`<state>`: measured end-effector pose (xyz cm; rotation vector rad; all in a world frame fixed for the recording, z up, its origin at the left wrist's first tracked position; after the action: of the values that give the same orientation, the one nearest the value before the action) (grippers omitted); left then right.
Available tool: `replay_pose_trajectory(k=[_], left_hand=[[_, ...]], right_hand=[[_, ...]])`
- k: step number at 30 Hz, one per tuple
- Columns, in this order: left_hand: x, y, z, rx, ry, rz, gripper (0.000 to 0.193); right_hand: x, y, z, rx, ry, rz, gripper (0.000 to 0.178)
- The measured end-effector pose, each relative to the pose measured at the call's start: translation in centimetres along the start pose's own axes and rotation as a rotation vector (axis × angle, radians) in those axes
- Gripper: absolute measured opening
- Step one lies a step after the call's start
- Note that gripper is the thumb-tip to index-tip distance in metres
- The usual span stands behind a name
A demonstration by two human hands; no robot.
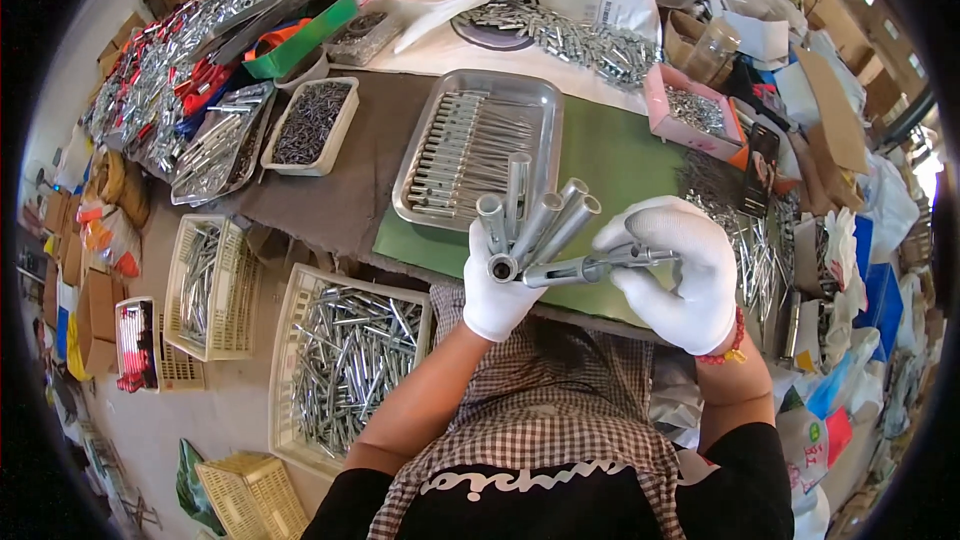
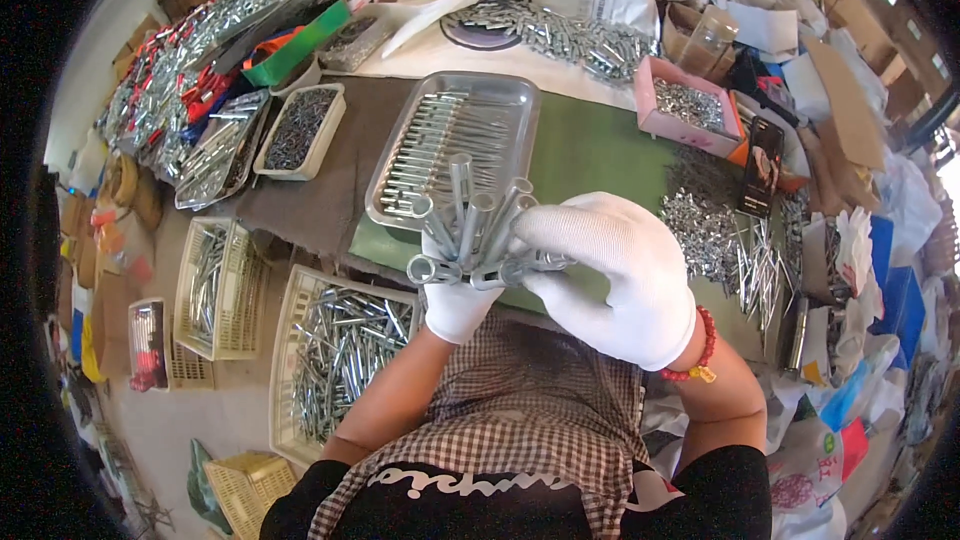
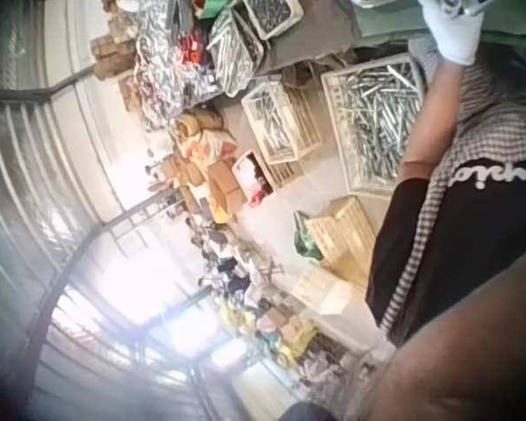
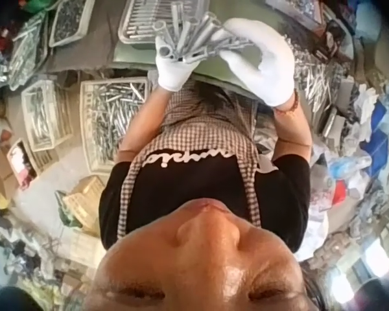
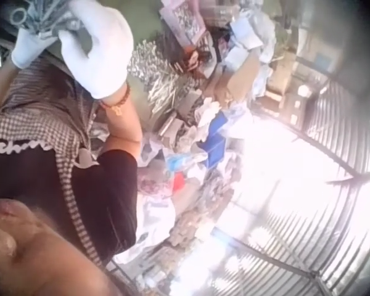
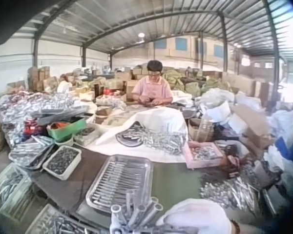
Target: Assembling small metal pins and tubes into larger components at a workbench.
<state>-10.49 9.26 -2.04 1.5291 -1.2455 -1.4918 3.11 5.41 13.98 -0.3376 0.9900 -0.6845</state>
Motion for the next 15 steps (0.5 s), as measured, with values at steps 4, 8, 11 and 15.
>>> replay_pose_trajectory(k=[4,8,11,15], left_hand=[[0.5,-1.9,0.8,0.047,0.046,0.080,0.087],[0.7,-1.7,0.5,0.030,0.025,-0.052,0.093],[1.0,-2.8,1.2,0.102,0.122,0.073,0.072],[0.7,-6.8,1.5,0.818,0.178,0.494,0.079]], right_hand=[[-0.9,-0.9,-0.3,0.197,-0.165,0.083,0.038],[-1.4,-1.0,-1.3,0.275,-0.211,0.229,0.038],[-1.5,-1.0,-1.4,0.142,-0.175,0.358,0.039],[-1.8,-0.5,-1.2,0.029,-0.196,0.335,0.034]])
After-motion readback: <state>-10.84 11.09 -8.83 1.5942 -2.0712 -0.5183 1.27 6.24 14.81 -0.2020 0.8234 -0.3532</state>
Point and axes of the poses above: each hand's wrist, its own x-axis away from the middle knuckle, its own z-axis out of the back of the hand, y = z × x, the point moved 6 cm from there along -x, towards the middle knuckle, and after that the axes turned 5 degrees about z, right-handed, at the moved point
